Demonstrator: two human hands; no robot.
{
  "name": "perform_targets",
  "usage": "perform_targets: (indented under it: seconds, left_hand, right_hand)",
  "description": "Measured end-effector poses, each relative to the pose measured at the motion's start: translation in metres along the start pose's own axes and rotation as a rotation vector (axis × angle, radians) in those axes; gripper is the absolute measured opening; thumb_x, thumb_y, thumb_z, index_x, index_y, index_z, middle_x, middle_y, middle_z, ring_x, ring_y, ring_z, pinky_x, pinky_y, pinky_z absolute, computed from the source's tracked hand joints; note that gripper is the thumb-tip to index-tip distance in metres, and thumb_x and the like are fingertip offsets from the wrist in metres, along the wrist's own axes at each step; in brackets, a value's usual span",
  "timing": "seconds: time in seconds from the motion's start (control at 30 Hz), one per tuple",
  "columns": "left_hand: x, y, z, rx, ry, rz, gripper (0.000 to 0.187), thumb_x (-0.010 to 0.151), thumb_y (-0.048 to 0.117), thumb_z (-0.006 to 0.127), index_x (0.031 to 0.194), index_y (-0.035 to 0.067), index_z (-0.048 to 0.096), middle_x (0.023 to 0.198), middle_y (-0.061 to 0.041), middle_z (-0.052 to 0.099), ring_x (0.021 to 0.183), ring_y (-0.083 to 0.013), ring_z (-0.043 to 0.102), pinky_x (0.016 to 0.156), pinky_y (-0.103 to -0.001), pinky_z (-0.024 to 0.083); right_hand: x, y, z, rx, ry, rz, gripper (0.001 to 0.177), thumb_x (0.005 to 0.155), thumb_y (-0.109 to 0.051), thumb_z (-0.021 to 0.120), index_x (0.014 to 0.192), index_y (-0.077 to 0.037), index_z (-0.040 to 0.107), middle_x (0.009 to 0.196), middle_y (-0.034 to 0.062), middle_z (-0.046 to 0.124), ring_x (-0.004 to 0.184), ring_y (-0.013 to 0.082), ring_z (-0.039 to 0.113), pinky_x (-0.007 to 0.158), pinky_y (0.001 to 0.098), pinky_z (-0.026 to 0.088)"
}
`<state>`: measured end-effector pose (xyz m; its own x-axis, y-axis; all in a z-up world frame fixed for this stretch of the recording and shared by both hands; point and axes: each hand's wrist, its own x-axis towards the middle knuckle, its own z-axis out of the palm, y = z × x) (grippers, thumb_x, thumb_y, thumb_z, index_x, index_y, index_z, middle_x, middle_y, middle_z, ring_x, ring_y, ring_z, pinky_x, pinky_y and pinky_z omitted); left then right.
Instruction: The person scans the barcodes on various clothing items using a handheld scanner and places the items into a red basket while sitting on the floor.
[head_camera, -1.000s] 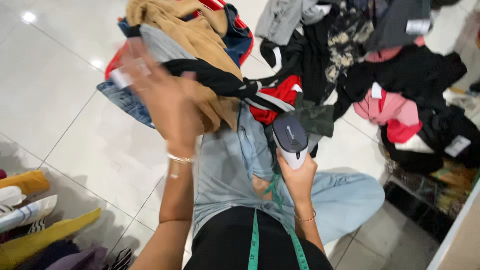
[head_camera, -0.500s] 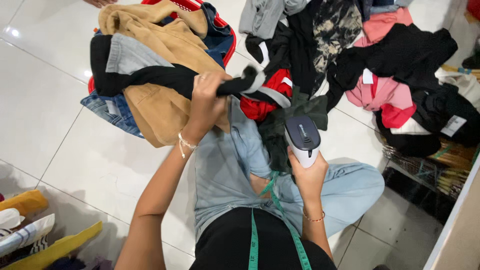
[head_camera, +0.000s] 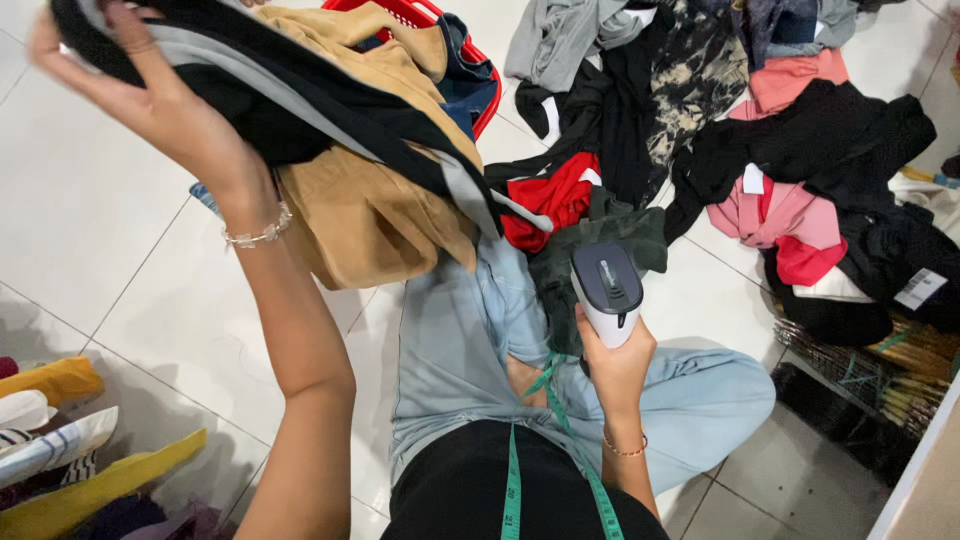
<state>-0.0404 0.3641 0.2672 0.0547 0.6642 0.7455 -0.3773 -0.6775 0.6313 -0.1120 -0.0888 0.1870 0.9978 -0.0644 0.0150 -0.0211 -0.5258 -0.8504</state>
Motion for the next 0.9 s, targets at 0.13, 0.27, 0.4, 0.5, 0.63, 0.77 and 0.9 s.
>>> perform_targets:
  seconds: [0.13,0.27,0.4,0.5,0.63,0.77,0.9]
  left_hand:
    - [-0.023,-0.026,-0.005,0.564,-0.199,0.012,0.042,0.115,0.031,0.063,0.144,0.008,0.043,0.146,-0.018,0.062,0.139,-0.0361,0.064,0.116,-0.042,0.052]
    - [-0.060,-0.029,0.002,1.072,-0.856,-0.168,0.055,0.109,0.057,0.040,0.151,0.024,0.052,0.133,-0.031,0.051,0.118,-0.0498,0.049,0.094,-0.062,0.033]
    - [-0.047,0.035,0.014,0.955,-0.812,0.005,0.052,0.115,0.030,0.074,0.157,0.004,0.057,0.160,-0.025,0.015,0.144,-0.0411,-0.006,0.117,-0.074,0.004]
    - [-0.088,0.038,0.028,0.554,-1.220,0.296,0.081,0.088,0.054,0.079,0.148,0.005,0.056,0.155,-0.032,0.044,0.136,-0.0530,0.052,0.106,-0.082,0.000]
    - [-0.157,0.009,0.039,0.897,-1.336,0.623,0.066,0.067,0.058,0.084,0.119,0.019,0.072,0.145,-0.013,0.062,0.140,-0.0272,0.050,0.122,-0.060,0.016]
    - [-0.131,0.036,0.041,0.581,-1.101,0.287,0.039,0.081,0.029,0.086,0.108,0.011,0.065,0.100,-0.008,0.067,0.093,-0.0272,0.053,0.089,-0.042,0.038]
    - [-0.080,0.056,0.036,0.221,-0.615,-0.021,0.027,0.091,0.000,0.059,0.117,0.001,0.061,0.111,-0.016,0.064,0.106,-0.0337,0.059,0.095,-0.041,0.043]
  right_hand:
    - [-0.002,-0.009,0.001,0.044,-0.038,0.051,0.020,0.086,-0.020,0.080,0.095,-0.005,0.069,0.079,0.0026,0.068,0.076,0.0082,0.054,0.065,0.0305,0.046]
    - [-0.002,-0.010,0.001,0.010,-0.045,0.020,0.023,0.085,-0.020,0.081,0.099,-0.005,0.070,0.082,0.0032,0.069,0.078,0.0086,0.054,0.067,0.0301,0.048]
    - [-0.007,-0.004,0.000,0.013,-0.023,0.012,0.020,0.084,-0.019,0.082,0.092,-0.006,0.070,0.079,0.0016,0.068,0.075,0.0072,0.052,0.066,0.0295,0.048]
    - [-0.013,-0.009,-0.004,0.032,-0.022,0.026,0.019,0.085,-0.018,0.082,0.090,-0.007,0.068,0.074,0.0013,0.064,0.071,0.0075,0.051,0.063,0.0298,0.046]
    - [-0.019,-0.005,-0.007,0.036,-0.019,0.020,0.021,0.083,-0.020,0.082,0.092,-0.006,0.068,0.078,0.0014,0.066,0.075,0.0076,0.051,0.065,0.0300,0.046]
    - [-0.026,-0.003,-0.013,0.053,-0.005,0.007,0.021,0.083,-0.019,0.083,0.091,-0.006,0.069,0.079,0.0026,0.068,0.076,0.0080,0.052,0.066,0.0303,0.047]
    - [-0.027,0.003,-0.017,0.039,0.001,0.054,0.024,0.082,-0.021,0.084,0.085,-0.006,0.065,0.073,0.0016,0.065,0.071,0.0080,0.049,0.061,0.0307,0.044]
